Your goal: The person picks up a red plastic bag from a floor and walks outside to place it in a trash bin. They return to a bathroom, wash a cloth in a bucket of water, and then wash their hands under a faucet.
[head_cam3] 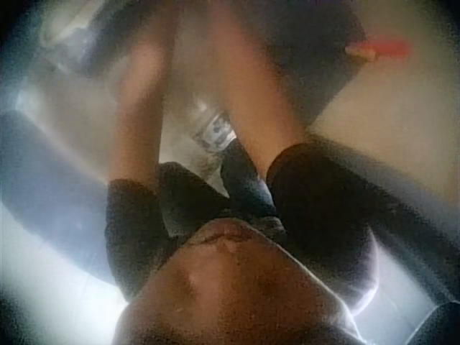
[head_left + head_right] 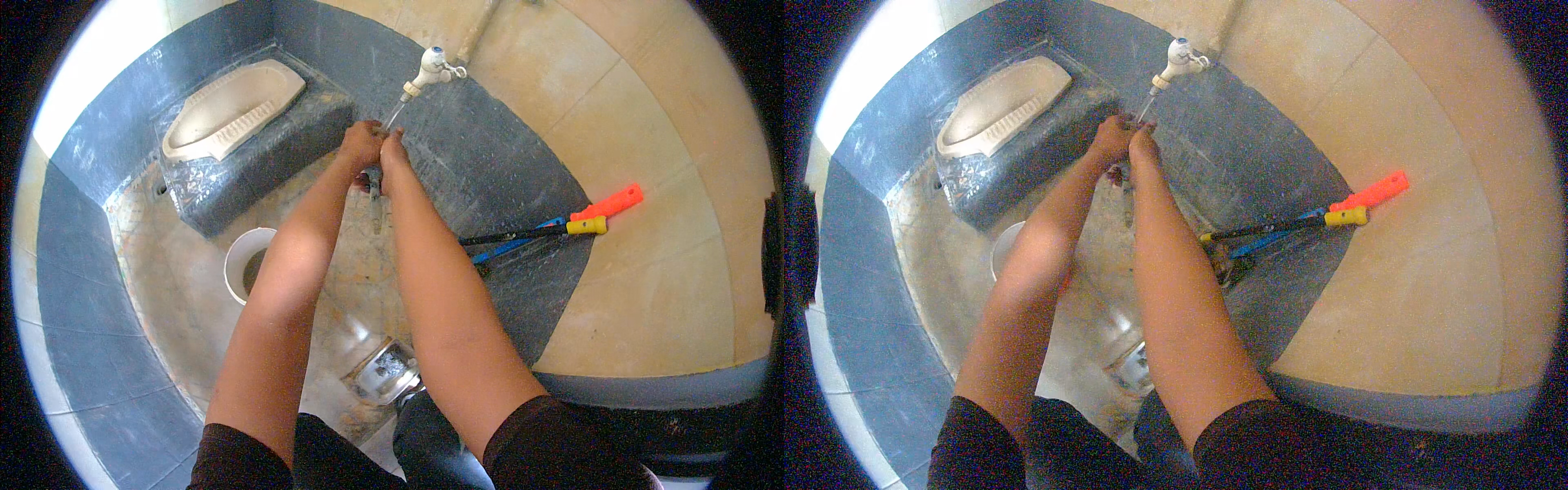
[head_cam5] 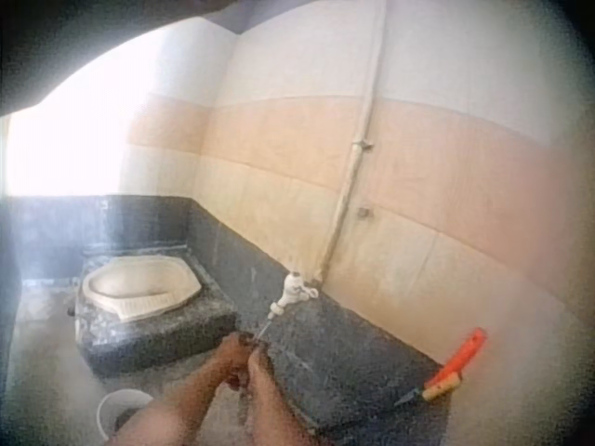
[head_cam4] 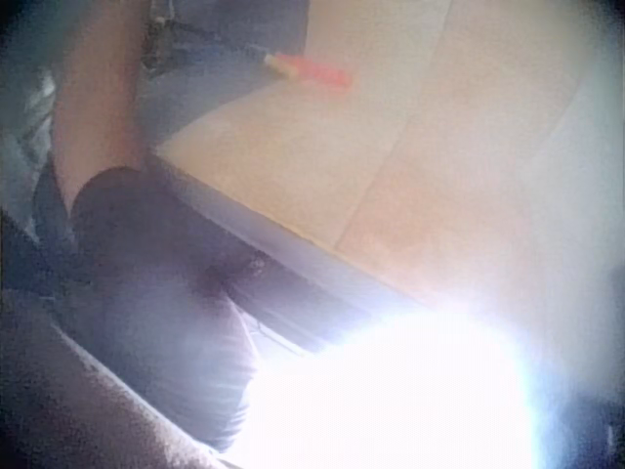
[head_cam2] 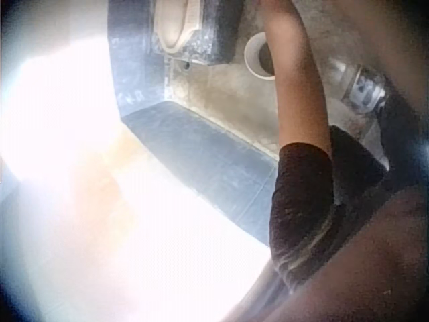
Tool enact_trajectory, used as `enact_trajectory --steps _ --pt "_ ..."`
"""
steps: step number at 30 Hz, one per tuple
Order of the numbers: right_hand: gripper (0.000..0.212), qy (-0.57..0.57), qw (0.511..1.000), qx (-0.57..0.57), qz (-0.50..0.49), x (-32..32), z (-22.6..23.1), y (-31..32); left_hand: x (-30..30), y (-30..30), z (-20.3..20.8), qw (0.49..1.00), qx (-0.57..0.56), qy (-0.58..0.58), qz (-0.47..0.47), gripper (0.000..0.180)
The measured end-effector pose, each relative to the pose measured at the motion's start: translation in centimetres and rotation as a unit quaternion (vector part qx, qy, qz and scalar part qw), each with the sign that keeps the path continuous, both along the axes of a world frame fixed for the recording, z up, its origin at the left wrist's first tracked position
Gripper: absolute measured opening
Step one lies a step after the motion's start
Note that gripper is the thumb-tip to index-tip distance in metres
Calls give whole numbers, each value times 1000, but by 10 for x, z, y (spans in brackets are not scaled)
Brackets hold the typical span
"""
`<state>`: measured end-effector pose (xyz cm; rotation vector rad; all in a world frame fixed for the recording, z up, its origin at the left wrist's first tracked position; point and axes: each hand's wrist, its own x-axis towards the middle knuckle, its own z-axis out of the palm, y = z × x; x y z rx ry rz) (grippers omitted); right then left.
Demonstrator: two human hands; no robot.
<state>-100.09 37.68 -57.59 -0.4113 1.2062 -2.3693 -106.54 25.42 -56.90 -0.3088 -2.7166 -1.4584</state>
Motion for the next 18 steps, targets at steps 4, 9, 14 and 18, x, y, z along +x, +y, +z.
enact_trajectory --steps 4,9,14,18 --pt "72 -187 895 182 -361 -25 -7 -29 13 22 35 997 -70 4 38 64" --pt "60 -156 920 154 -324 -13 -3 -54 -17 -2 -23 996 -35 64 -48 53" --pt "49 -236 915 148 -292 -10 -22 -39 -4 1 -40 975 180 -121 -53 46" --pt "45 -210 897 226 -316 -8 -19 -55 4 -5 -47 954 281 -97 47 45"
